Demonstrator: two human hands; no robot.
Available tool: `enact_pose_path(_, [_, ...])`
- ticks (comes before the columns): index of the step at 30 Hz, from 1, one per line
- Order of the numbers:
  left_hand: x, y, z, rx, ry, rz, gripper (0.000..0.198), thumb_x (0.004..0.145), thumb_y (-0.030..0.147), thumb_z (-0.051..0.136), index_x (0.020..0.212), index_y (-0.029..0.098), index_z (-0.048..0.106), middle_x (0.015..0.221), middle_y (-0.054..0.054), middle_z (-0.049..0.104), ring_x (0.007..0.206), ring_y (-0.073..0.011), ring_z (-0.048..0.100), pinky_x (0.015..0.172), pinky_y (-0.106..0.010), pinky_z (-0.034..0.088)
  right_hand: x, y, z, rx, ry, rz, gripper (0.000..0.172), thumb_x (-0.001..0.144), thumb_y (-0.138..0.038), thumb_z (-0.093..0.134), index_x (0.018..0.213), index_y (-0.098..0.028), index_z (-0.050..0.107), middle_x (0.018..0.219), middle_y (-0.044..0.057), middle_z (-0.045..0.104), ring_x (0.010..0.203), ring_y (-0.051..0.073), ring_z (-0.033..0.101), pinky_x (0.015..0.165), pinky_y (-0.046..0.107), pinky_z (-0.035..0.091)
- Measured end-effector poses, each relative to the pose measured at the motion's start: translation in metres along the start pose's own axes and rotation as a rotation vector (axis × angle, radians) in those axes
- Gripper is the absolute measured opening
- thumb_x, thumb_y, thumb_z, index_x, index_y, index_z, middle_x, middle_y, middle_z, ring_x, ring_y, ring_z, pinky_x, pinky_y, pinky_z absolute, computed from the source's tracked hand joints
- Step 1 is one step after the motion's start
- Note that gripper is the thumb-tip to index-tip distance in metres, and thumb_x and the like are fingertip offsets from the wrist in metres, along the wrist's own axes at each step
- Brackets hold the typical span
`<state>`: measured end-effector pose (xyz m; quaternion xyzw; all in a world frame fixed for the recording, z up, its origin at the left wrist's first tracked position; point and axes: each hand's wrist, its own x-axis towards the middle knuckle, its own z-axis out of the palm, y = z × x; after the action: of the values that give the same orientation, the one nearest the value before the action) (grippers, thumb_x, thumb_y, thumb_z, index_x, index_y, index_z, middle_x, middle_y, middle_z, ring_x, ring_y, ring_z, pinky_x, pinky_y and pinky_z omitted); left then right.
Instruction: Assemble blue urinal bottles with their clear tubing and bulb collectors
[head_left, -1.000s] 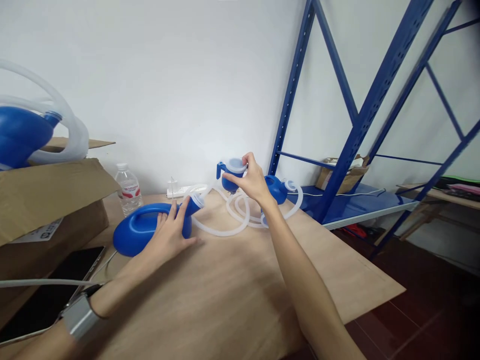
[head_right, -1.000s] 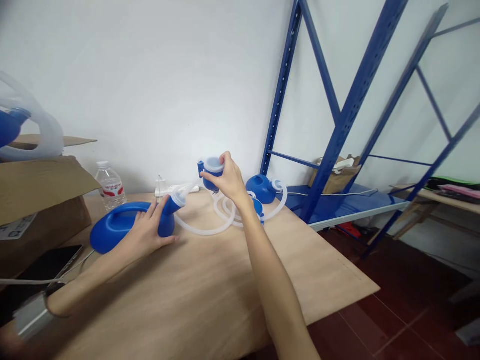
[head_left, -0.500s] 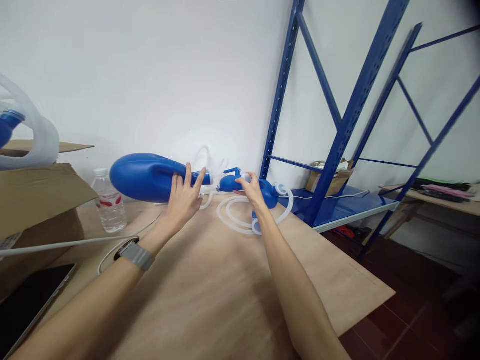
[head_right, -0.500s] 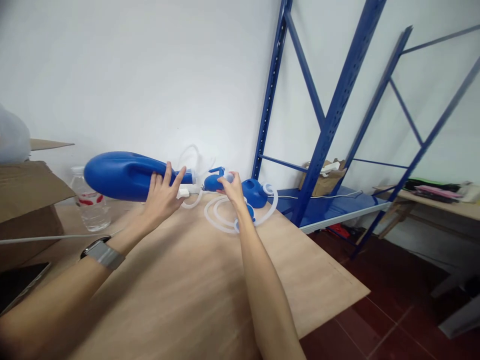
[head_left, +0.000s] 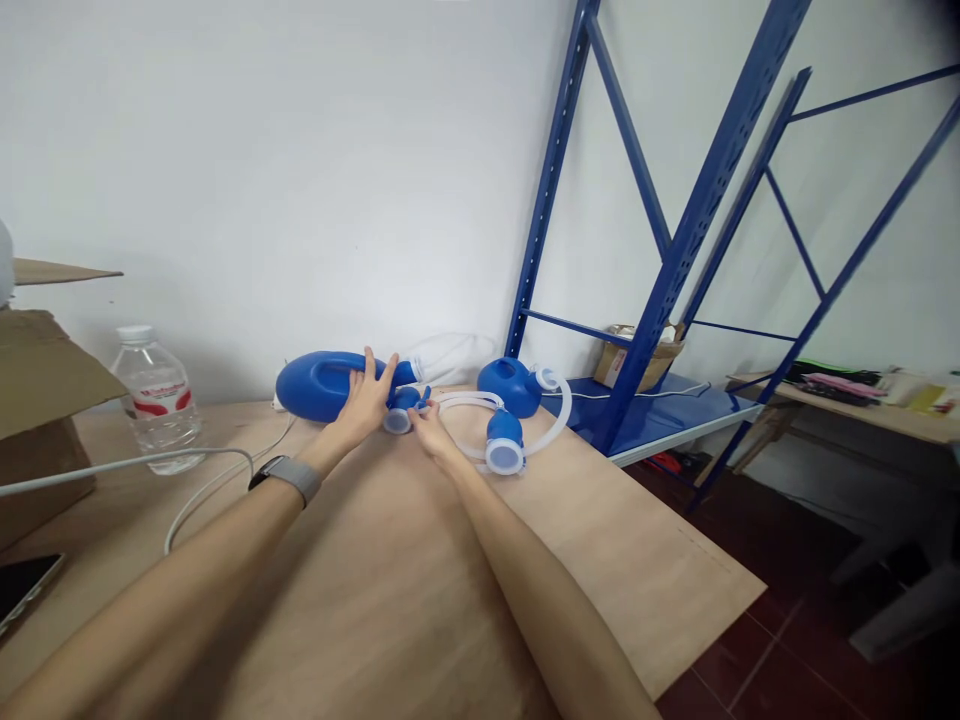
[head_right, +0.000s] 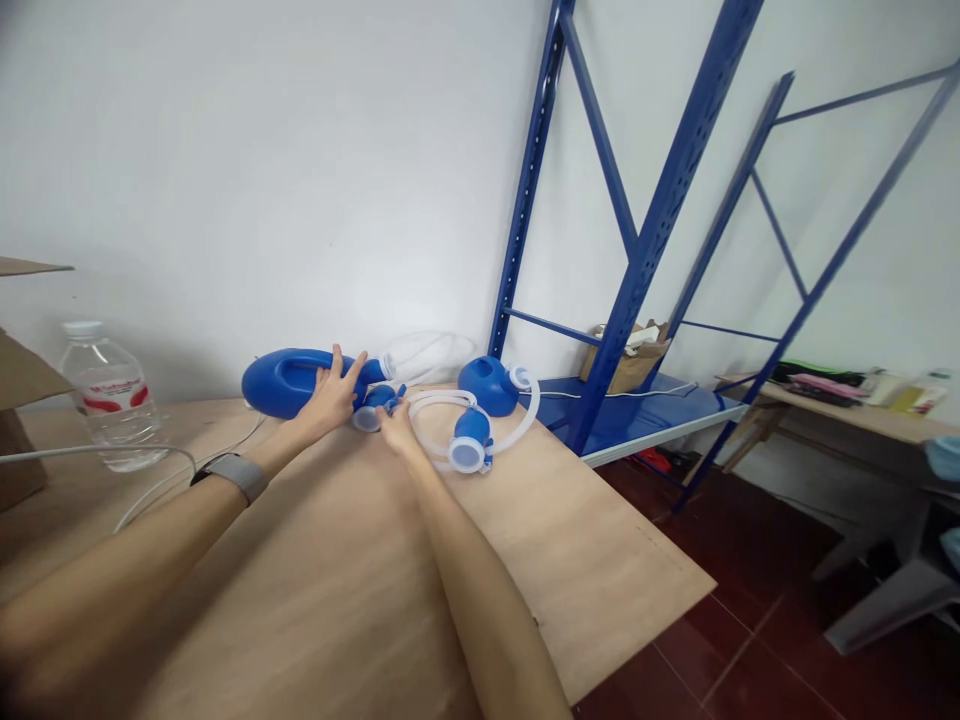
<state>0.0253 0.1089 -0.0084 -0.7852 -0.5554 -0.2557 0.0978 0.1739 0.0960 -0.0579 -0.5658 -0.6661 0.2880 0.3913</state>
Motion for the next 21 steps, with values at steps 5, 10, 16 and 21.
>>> enact_pose_path(5, [-0.004, -0.008, 0.001, 0.062, -0.064, -0.003, 0.066, 0.092, 0.008, 0.037, 0.157, 0.018, 0.031, 0.165, -0.030, 0.011, 0.125, -0.0426, 0.058, 0.098, -0.054, 0.047, -0.012, -0.013, -0.018, -0.496, -0.179, 0.011, 0.089, 0.092, -0.049, 0.054, 0.157, 0.001, 0.018, 0.160, 0.031, 0.029, 0.152, 0.041, 0.020, 0.120, 0.057, 0.015])
enact_pose_path(10, [-0.009, -0.009, -0.012, 0.275, -0.085, 0.062, 0.047, 0.096, 0.011, 0.028, 0.131, 0.013, 0.060, 0.151, -0.027, 0.042, 0.110, -0.0376, 0.063, 0.078, -0.047, 0.054, -0.032, -0.026, -0.052, -0.986, 0.008, 0.149, 0.075, 0.091, -0.051, 0.059, 0.149, -0.005, 0.045, 0.159, 0.031, 0.031, 0.151, 0.054, 0.009, 0.111, 0.073, -0.013])
enact_pose_path(16, [-0.031, -0.011, -0.016, 0.262, -0.086, 0.096, 0.040, 0.097, 0.017, 0.035, 0.118, 0.012, 0.068, 0.133, -0.026, 0.055, 0.118, -0.0393, 0.055, 0.085, -0.049, 0.049, -0.085, -0.043, -0.082, -1.031, -0.158, 0.326, 0.071, 0.089, -0.049, 0.064, 0.142, -0.003, 0.053, 0.148, 0.032, 0.048, 0.146, 0.053, 0.026, 0.110, 0.079, 0.004])
enact_pose_path(21, [-0.077, -0.002, -0.023, 0.104, -0.094, 0.174, 0.042, 0.100, 0.036, 0.041, 0.133, 0.020, 0.060, 0.144, -0.020, 0.052, 0.130, -0.0361, 0.049, 0.103, -0.051, 0.037, -0.143, -0.091, -0.154, -0.349, -0.449, -0.216, 0.068, 0.090, -0.063, 0.055, 0.147, -0.027, 0.051, 0.153, 0.011, 0.051, 0.143, 0.032, 0.045, 0.118, 0.053, 0.032])
